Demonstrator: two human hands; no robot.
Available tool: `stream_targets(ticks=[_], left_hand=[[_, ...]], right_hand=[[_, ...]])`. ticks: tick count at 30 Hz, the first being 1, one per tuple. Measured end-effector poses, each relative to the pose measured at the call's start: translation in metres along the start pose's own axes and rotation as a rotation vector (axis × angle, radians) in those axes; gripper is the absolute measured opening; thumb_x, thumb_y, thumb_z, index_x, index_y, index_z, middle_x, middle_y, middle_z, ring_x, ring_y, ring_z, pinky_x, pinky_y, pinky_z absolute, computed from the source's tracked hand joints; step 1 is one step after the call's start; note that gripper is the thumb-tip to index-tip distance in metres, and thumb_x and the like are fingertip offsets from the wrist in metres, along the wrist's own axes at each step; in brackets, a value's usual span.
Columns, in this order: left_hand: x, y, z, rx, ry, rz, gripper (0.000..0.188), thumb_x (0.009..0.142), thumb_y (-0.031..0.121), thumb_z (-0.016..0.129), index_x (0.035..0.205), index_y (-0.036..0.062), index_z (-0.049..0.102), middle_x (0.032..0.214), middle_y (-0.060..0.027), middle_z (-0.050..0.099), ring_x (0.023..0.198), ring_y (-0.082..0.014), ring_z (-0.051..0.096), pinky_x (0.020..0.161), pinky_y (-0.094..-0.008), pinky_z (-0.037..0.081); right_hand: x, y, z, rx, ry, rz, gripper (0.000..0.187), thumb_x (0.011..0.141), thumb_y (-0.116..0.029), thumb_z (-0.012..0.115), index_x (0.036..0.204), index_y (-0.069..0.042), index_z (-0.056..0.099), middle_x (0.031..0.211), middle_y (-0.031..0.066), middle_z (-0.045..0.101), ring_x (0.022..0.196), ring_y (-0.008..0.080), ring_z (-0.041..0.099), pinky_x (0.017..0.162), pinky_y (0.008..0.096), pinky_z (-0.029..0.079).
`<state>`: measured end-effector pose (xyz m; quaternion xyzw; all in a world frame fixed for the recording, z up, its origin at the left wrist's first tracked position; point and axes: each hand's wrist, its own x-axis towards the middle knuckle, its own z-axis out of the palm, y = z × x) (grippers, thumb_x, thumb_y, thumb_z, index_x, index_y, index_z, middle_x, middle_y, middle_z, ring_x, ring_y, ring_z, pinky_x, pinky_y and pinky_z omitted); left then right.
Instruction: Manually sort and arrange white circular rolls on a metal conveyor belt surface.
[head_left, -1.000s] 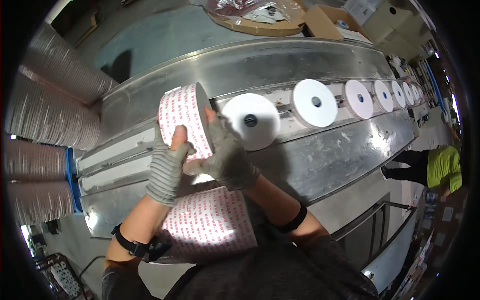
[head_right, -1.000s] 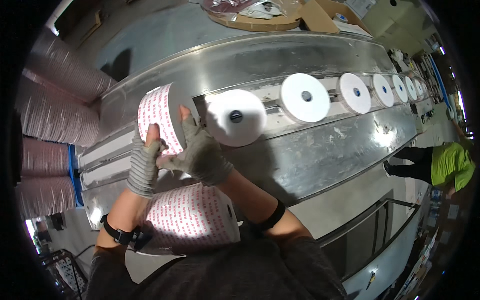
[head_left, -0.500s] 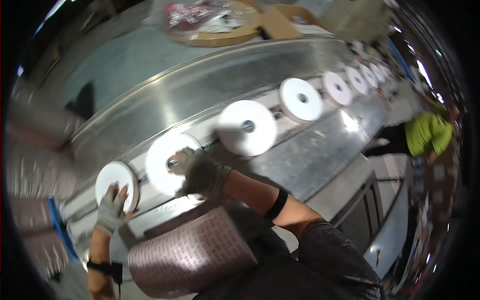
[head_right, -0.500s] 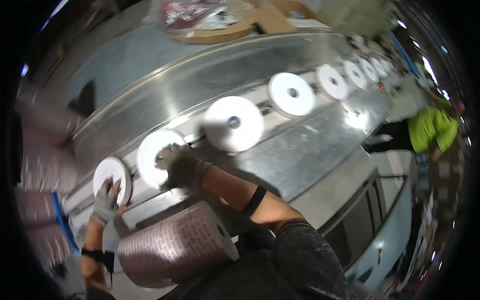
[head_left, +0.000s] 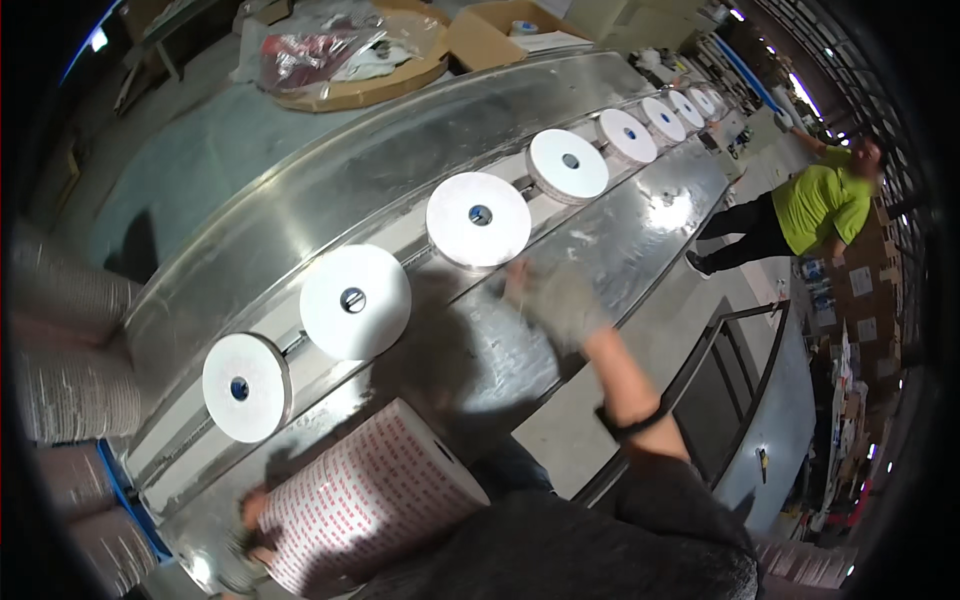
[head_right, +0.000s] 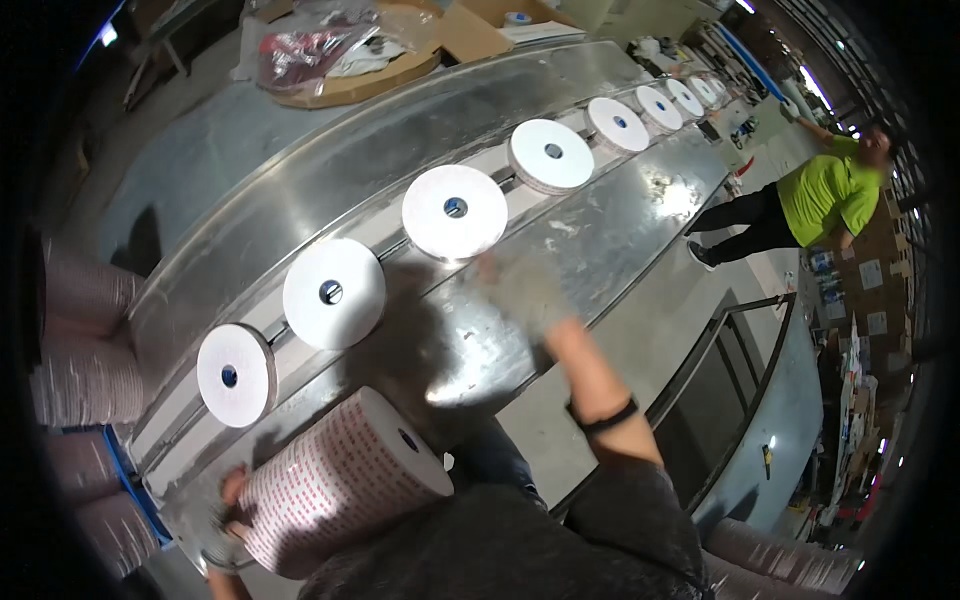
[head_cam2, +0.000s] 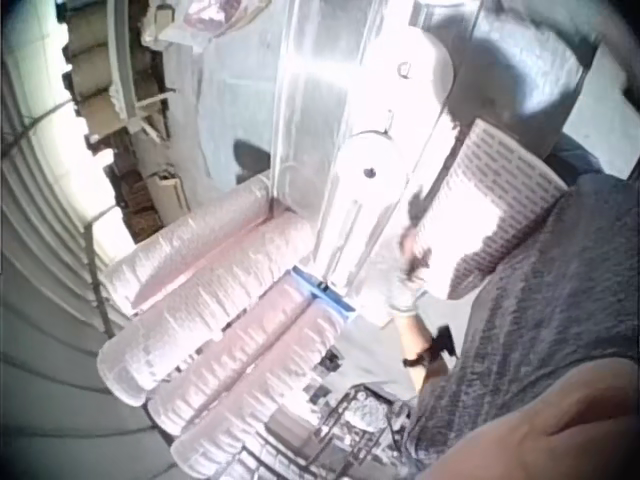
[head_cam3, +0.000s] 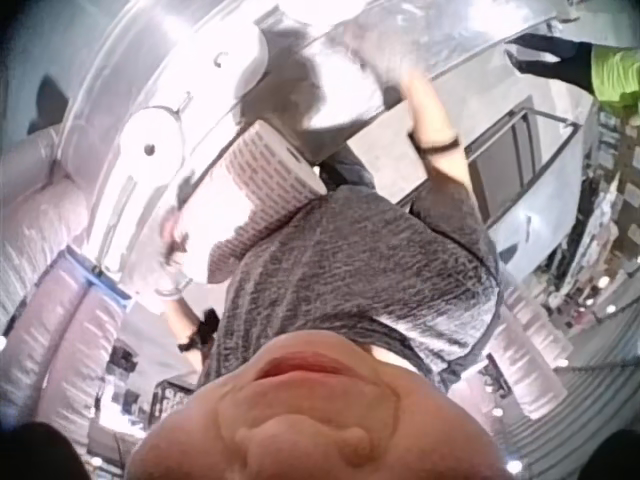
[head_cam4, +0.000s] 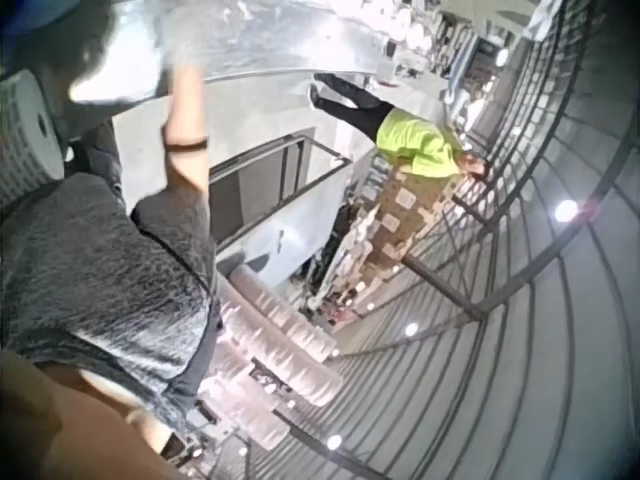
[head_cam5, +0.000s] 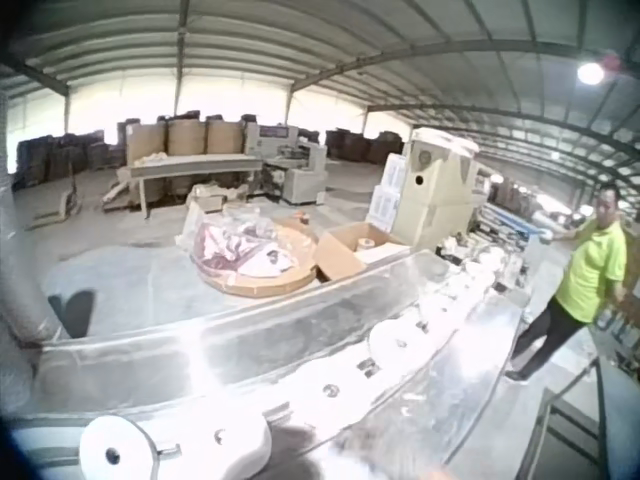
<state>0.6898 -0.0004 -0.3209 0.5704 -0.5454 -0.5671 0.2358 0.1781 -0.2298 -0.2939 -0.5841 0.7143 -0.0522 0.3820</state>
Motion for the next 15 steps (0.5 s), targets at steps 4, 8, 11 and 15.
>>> stream_targets(ticks=[4,8,11,15], left_hand=[[-0.009,0.012,0.025,0.398,0.203,0.116,0.076,0.075,0.031,0.075,0.137,0.0001,0.045,0.132,-0.0182,0.053,0.114,-0.0287,0.053,0.092,-0.0397,0.042],[0.004,-0.015,0.026,0.283,0.165,0.113,0.057,0.088,0.004,0.060,0.142,0.0036,0.041,0.139,-0.0126,0.052,0.102,-0.0138,0.061,0.063,-0.0225,0.051],[0.022,0.026,0.040,0.480,0.093,0.280,0.063,0.088,0.028,0.065,0.140,0.0020,0.042,0.139,-0.0183,0.049,0.116,-0.0295,0.054,0.089,-0.0390,0.048],[0.034,0.078,0.094,0.528,-0.012,0.235,0.104,0.067,0.061,0.075,0.139,-0.0052,0.038,0.137,-0.0198,0.047,0.128,-0.0352,0.044,0.106,-0.0466,0.034]], right_hand=[[-0.103,-0.016,0.087,-0.017,-0.599,-0.622,0.063,0.073,-0.022,0.080,0.129,-0.009,0.056,0.133,0.0127,0.052,0.120,0.0205,0.052,0.102,0.0327,0.042],[-0.159,0.003,0.174,1.190,-0.399,-0.239,0.076,0.077,-0.011,0.075,0.144,-0.005,0.038,0.143,0.0096,0.043,0.131,0.0178,0.040,0.110,0.0329,0.031],[-0.163,-0.004,0.142,1.003,-0.204,-0.311,0.078,0.071,-0.009,0.076,0.140,-0.001,0.041,0.139,0.0104,0.045,0.134,0.0203,0.035,0.109,0.0373,0.031],[-0.176,0.000,0.140,0.631,-0.119,-0.354,0.084,0.073,-0.016,0.081,0.142,-0.002,0.036,0.139,0.0142,0.045,0.128,0.0220,0.042,0.106,0.0361,0.038]])
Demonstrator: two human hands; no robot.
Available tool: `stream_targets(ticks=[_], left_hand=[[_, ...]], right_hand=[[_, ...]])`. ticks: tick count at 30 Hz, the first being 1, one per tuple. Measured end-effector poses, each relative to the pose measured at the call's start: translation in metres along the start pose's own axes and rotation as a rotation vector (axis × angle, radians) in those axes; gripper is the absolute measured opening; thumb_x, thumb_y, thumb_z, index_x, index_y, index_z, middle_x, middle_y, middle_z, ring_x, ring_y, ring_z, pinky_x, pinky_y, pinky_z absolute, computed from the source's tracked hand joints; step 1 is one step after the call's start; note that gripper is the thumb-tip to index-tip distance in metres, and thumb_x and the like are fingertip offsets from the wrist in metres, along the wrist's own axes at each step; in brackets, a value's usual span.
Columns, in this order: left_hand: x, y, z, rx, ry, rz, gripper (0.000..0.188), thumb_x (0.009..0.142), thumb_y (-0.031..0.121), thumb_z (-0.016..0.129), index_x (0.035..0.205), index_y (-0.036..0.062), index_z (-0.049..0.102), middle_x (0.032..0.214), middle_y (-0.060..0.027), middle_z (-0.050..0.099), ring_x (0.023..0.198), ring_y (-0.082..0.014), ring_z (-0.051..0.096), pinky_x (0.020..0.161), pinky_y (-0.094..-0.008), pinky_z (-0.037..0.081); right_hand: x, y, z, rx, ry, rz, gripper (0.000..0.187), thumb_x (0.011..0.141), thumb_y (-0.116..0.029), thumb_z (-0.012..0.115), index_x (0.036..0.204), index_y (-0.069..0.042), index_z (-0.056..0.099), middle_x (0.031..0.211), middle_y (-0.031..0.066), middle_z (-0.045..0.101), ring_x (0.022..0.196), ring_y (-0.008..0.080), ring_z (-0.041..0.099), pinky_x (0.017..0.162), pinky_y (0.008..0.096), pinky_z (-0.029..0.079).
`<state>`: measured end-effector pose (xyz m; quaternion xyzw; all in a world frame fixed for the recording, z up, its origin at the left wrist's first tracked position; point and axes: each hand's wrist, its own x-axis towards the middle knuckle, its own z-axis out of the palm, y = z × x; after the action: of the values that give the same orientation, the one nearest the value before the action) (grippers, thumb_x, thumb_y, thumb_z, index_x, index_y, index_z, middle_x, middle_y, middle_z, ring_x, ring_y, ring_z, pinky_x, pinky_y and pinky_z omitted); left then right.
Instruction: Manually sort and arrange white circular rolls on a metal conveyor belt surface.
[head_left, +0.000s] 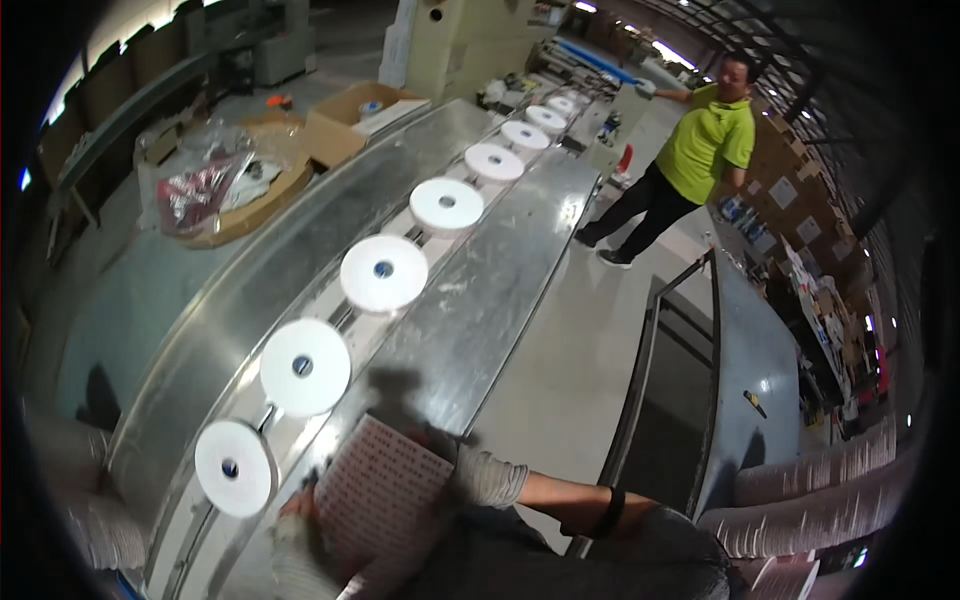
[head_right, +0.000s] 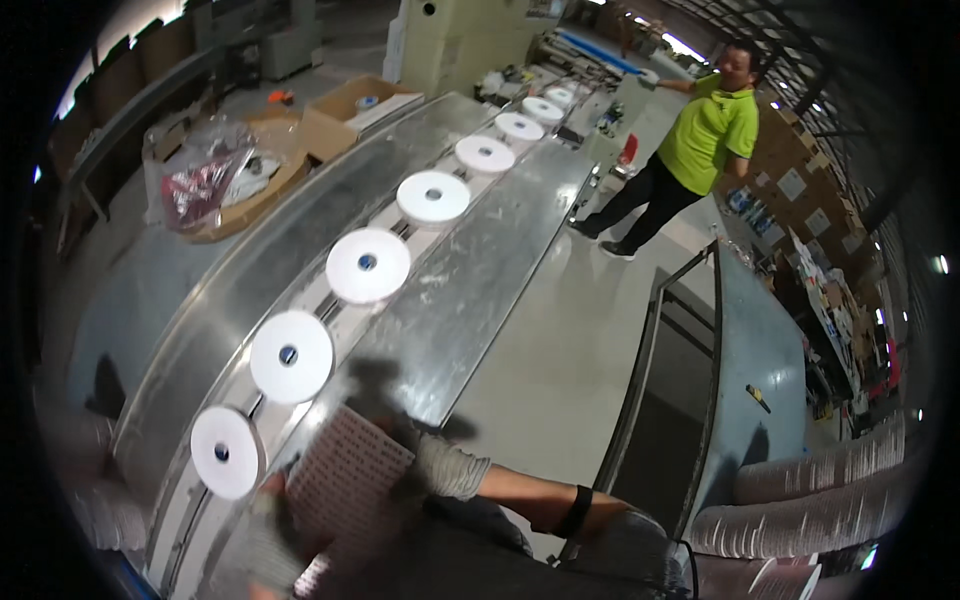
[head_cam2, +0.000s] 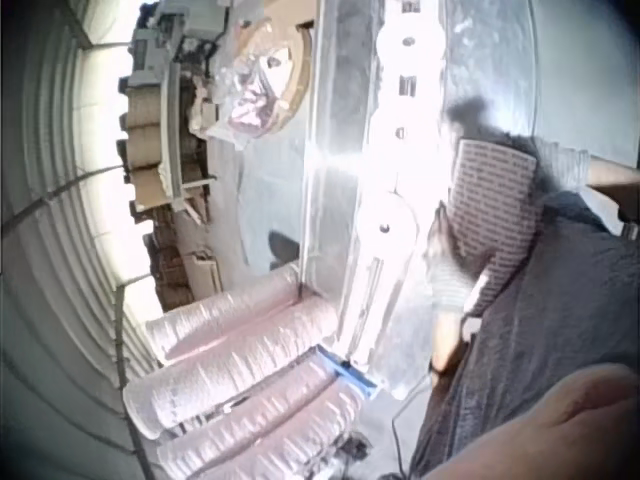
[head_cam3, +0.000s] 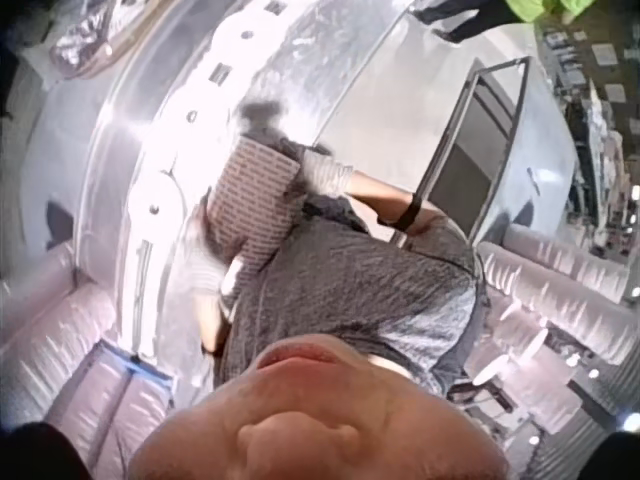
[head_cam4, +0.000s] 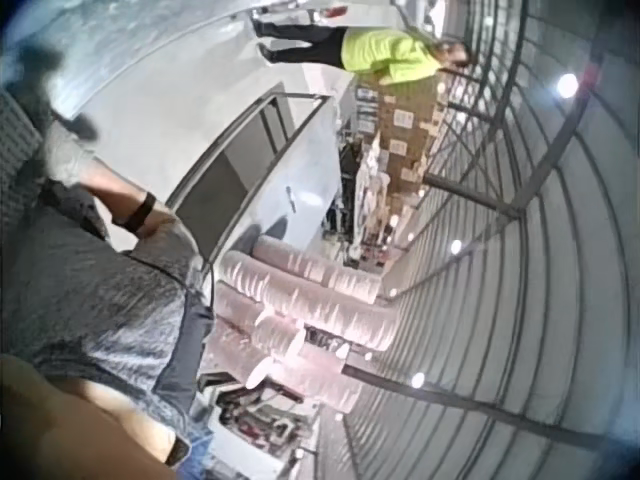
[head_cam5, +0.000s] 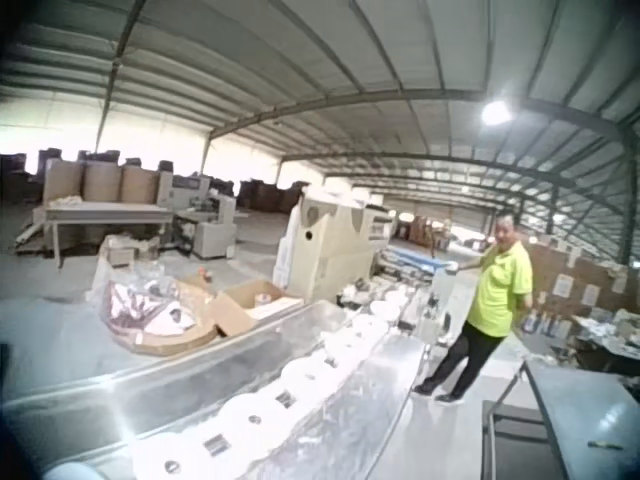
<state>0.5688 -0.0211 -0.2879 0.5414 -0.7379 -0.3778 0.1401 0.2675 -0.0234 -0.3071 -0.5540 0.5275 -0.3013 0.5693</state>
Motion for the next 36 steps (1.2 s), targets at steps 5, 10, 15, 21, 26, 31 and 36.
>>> stream_targets(ticks=[5,10,15,21,26,31,36], left_hand=[[0.038,0.048,-0.014,0.360,-0.149,0.014,0.112,0.063,0.056,0.079,0.142,-0.0053,0.030,0.141,-0.0249,0.040,0.131,-0.0374,0.039,0.109,-0.0471,0.030],[0.034,0.036,-0.015,0.286,-0.095,0.045,0.114,0.063,0.056,0.079,0.142,-0.0080,0.028,0.143,-0.0285,0.037,0.134,-0.0394,0.035,0.110,-0.0482,0.030],[0.012,0.049,-0.018,0.397,-0.093,0.090,0.114,0.061,0.051,0.083,0.143,-0.0068,0.029,0.139,-0.0291,0.040,0.130,-0.0410,0.039,0.109,-0.0442,0.033],[0.013,0.026,-0.016,0.405,-0.039,0.153,0.105,0.063,0.049,0.083,0.143,0.0006,0.035,0.139,-0.0246,0.043,0.128,-0.0389,0.043,0.107,-0.0419,0.035],[0.055,0.059,-0.078,-0.021,0.142,0.212,0.108,0.064,0.061,0.074,0.142,-0.0033,0.034,0.123,-0.0267,0.052,0.115,-0.0399,0.051,0.102,-0.0456,0.038],[0.079,0.049,-0.091,0.023,0.545,0.272,0.113,0.059,0.030,0.088,0.148,0.0032,0.025,0.136,-0.0223,0.047,0.125,-0.0348,0.048,0.104,-0.0419,0.039],[0.018,-0.019,-0.132,-0.887,0.511,0.022,0.086,0.068,0.028,0.080,0.140,0.0003,0.041,0.121,-0.0138,0.061,0.112,-0.0231,0.061,0.096,-0.0373,0.050]], right_hand=[[0.007,-0.005,-0.008,0.241,-0.018,-0.048,0.089,0.065,-0.015,0.087,0.139,-0.002,0.040,0.133,0.0112,0.050,0.125,0.0206,0.044,0.103,0.0379,0.042],[0.038,0.000,-0.018,0.061,-0.181,-0.109,0.097,0.059,-0.014,0.089,0.141,-0.002,0.038,0.135,0.0104,0.049,0.123,0.0212,0.045,0.104,0.0383,0.040],[0.044,0.007,-0.038,0.147,-0.057,0.287,0.063,0.080,-0.019,0.073,0.134,0.001,0.047,0.126,0.0135,0.056,0.110,0.0198,0.055,0.098,0.0355,0.045],[0.099,0.017,-0.047,0.804,0.226,0.023,0.058,0.082,-0.031,0.072,0.125,0.003,0.053,0.116,0.0127,0.061,0.102,0.0216,0.060,0.088,0.0371,0.052],[0.123,-0.093,0.012,0.855,0.072,-0.253,0.065,0.077,-0.037,0.076,0.123,0.001,0.050,0.111,0.0128,0.063,0.095,0.0267,0.063,0.083,0.0364,0.051],[0.144,-0.134,0.066,0.831,-0.274,-0.185,0.058,0.080,-0.032,0.071,0.123,0.002,0.051,0.108,0.0118,0.063,0.091,0.0253,0.064,0.080,0.0350,0.053],[0.181,-0.115,0.077,0.961,-0.435,0.059,0.051,0.083,-0.027,0.067,0.123,0.002,0.051,0.106,0.0109,0.063,0.088,0.0239,0.066,0.077,0.0336,0.054]])
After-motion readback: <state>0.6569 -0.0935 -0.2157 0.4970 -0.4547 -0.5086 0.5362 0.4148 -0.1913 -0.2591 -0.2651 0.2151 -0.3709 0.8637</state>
